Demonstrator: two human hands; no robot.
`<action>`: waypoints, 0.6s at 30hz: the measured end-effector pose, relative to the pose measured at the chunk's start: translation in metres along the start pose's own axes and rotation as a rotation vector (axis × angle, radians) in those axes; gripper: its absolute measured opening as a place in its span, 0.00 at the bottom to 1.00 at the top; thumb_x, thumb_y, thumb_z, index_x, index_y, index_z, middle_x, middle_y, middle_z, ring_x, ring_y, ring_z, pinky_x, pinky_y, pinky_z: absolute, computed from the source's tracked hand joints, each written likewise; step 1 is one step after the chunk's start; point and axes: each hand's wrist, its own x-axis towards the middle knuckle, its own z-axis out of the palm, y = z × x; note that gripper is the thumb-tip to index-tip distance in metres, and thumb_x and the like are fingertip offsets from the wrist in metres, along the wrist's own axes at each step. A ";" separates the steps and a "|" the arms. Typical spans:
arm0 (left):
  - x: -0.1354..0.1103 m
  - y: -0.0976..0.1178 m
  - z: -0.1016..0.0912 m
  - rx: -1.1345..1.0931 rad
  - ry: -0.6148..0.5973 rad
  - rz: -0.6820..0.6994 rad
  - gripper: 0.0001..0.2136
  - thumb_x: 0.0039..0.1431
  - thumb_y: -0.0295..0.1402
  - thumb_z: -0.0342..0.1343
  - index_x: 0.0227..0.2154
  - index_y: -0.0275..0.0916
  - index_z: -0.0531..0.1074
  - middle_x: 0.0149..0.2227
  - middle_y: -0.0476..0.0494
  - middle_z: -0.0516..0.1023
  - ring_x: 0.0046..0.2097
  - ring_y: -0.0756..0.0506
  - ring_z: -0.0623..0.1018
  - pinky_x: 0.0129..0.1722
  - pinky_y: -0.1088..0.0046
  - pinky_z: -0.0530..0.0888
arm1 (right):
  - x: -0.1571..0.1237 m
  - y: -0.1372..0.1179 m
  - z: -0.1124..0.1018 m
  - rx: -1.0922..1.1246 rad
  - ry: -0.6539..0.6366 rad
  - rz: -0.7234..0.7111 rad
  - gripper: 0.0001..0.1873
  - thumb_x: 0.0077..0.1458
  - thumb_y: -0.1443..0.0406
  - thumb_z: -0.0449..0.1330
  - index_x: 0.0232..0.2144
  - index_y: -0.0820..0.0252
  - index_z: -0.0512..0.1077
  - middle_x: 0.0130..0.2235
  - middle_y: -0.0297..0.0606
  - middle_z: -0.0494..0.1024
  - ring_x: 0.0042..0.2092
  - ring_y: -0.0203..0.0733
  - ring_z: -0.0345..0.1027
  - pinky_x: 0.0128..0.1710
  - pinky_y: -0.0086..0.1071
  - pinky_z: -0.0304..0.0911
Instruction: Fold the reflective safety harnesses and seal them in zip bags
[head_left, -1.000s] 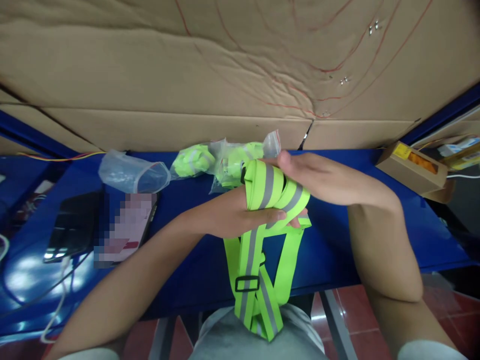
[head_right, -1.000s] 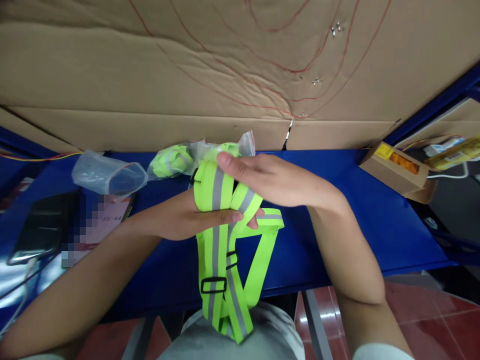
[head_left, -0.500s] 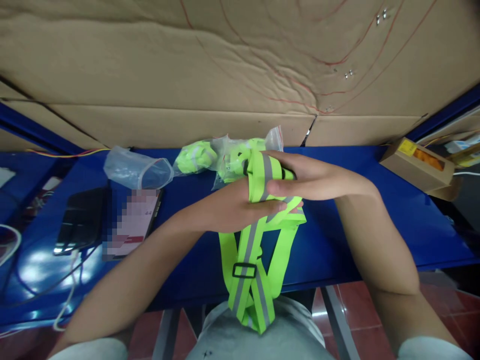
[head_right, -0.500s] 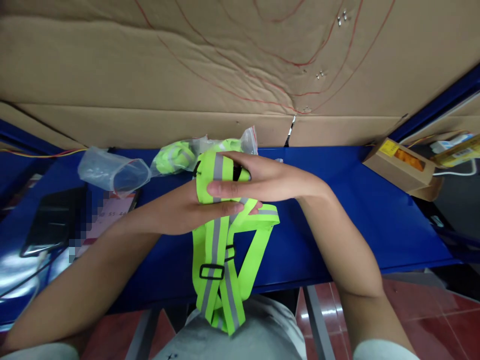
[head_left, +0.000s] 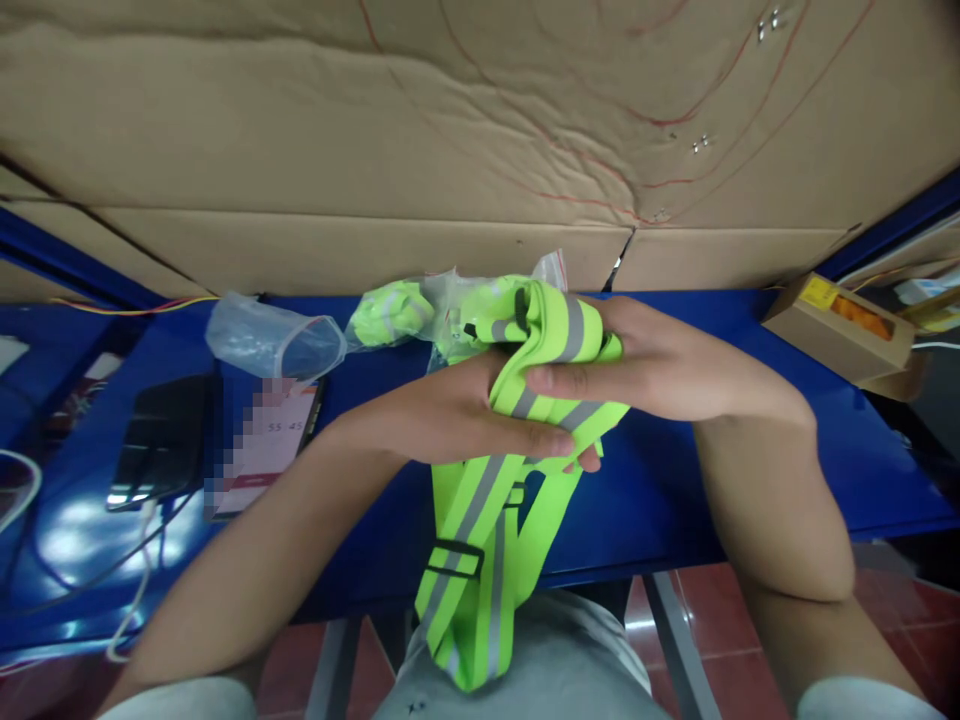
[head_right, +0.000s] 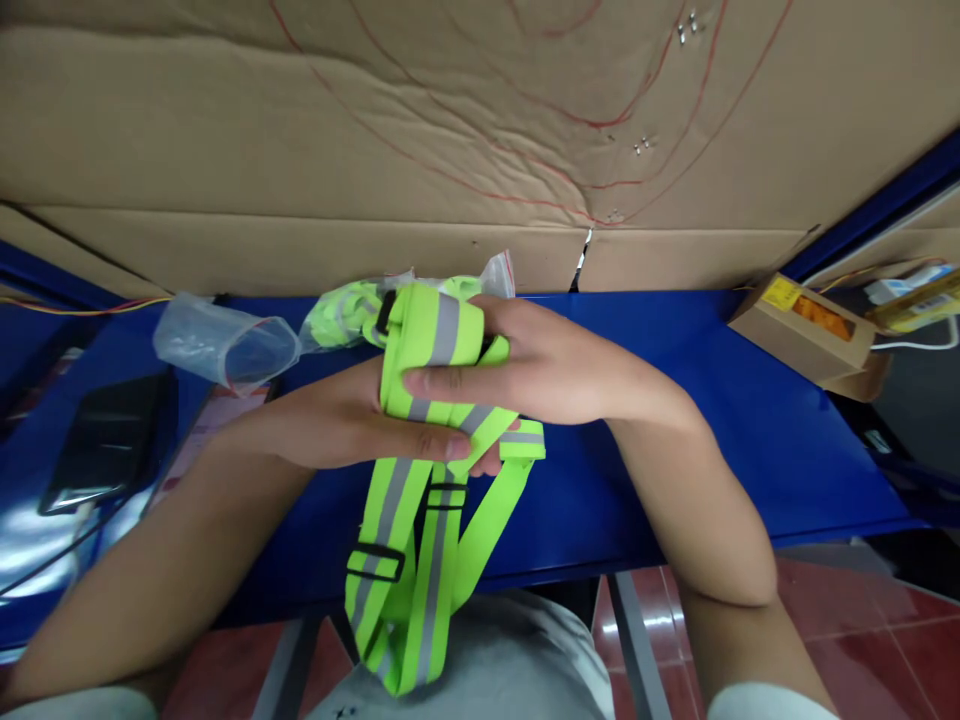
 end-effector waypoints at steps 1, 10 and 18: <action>0.002 -0.002 0.001 -0.034 0.004 0.013 0.08 0.64 0.35 0.65 0.43 0.36 0.81 0.42 0.43 0.86 0.46 0.44 0.85 0.50 0.68 0.81 | 0.000 0.002 -0.002 0.012 0.029 0.012 0.16 0.62 0.52 0.66 0.39 0.60 0.79 0.34 0.32 0.82 0.34 0.38 0.76 0.34 0.29 0.71; 0.001 0.005 -0.008 0.092 0.011 0.008 0.09 0.67 0.36 0.62 0.41 0.34 0.81 0.41 0.39 0.85 0.42 0.46 0.84 0.48 0.69 0.81 | 0.001 0.009 -0.010 0.095 0.348 -0.060 0.19 0.58 0.57 0.70 0.50 0.54 0.78 0.46 0.34 0.83 0.47 0.45 0.79 0.42 0.34 0.76; -0.002 0.014 -0.010 0.167 -0.007 0.043 0.06 0.66 0.32 0.62 0.43 0.37 0.81 0.43 0.41 0.86 0.47 0.44 0.85 0.51 0.69 0.80 | 0.001 0.002 -0.003 0.195 0.373 -0.073 0.16 0.62 0.60 0.68 0.51 0.53 0.79 0.51 0.36 0.83 0.50 0.45 0.80 0.41 0.29 0.77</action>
